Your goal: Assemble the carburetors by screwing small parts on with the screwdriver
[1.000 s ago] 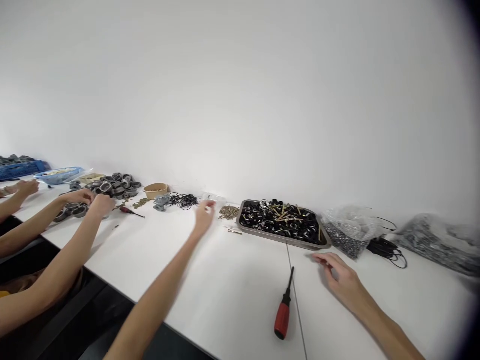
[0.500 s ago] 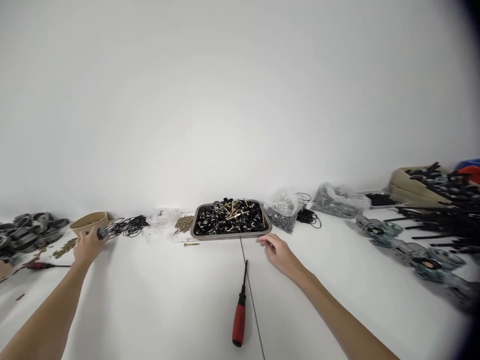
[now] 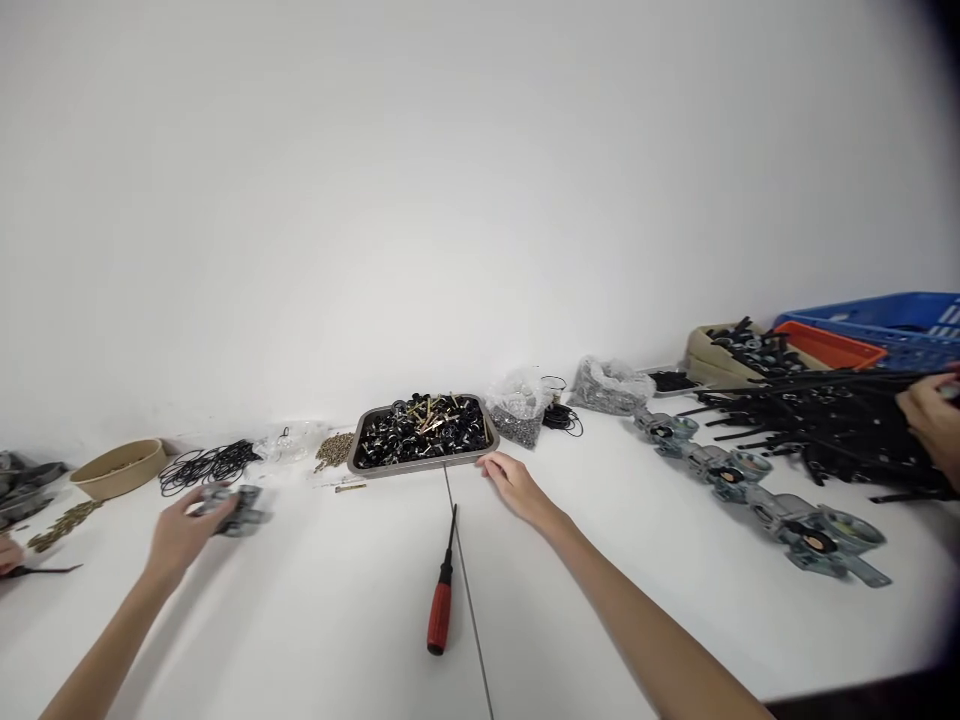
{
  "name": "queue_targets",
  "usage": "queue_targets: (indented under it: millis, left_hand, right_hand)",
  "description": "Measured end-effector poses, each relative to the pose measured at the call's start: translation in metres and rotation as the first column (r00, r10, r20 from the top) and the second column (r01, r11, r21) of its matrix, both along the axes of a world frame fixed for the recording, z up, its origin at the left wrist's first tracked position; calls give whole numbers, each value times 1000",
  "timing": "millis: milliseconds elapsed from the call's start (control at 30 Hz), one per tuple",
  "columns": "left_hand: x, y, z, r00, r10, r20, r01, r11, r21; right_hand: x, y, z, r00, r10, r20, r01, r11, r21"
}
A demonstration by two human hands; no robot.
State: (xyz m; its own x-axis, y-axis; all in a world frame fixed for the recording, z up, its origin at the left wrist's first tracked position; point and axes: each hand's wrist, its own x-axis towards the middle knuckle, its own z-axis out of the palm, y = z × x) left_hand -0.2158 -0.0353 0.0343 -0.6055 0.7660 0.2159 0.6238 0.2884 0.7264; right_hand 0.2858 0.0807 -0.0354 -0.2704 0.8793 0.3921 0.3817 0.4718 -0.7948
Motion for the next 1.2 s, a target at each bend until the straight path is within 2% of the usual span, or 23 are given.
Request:
queue_targets:
  millis: [67,100,133,200,267,300,367,433,500,667,733,867,933,1067,1133,1200]
  left_hand:
    - [53,4,0,930,-283,235,284,958,32]
    - [80,7,-2,860,-388,332,384,920,80]
    - [106,11,-5,756,-492,431,493,862,117]
    - [153,20,-13,625,-598,502,603,778,177]
    - [189,29,-19,442,-684,580,679,678,282]
    - [203,33,-22,371,-700,611,699,643,313]
    - [218,40,-26,276,-718,639,714,598,364]
    - [220,43,-29,211,-736,643,732,555,395]
    - [212,44,-32,170,-751,638,770,505,390]
    - [191,39,-34,129,-755,642,866,401,298]
    - [191,37,-32,155,-770,619,896,373,239]
    - [199,35,-29,256,-807,532,909,388,152]
    - [201,36,-31,243,-805,541,907,386,168]
    - [202,40,-40,172,-801,574,898,366,242]
    - [201,42,-45,148,-805,575,901,350,258]
    - [201,44,-50,187,-821,539,893,371,254]
  right_hand:
    - [1,0,0,1000,2,-14,-2,1000,0]
    - [1,1,-1,1000,0,-19,0,1000,2]
    - [1,1,-1,1000,-5,-22,5,1000,4]
    - [2,2,-3,1000,-15,-22,15,1000,10]
    - [3,2,-3,1000,-22,-17,22,1000,18]
    - [4,3,-4,1000,-23,-14,24,999,21]
    - [4,3,-4,1000,-22,-9,23,999,26]
    - [4,3,-6,1000,-18,-8,19,999,26]
    - [4,4,-7,1000,-15,-13,15,1000,24]
    - [3,4,-10,999,-13,-35,13,1000,-3]
    - [3,4,-10,999,-14,-39,14,1000,-10]
    - [3,2,-8,1000,-18,-22,17,1000,-8]
    - [3,-1,-7,1000,-21,-6,21,1000,1]
    - [2,-11,0,998,-45,39,43,998,45]
    - [-1,-13,11,996,-68,65,62,994,87]
    - [-8,-10,28,993,-69,100,55,990,133]
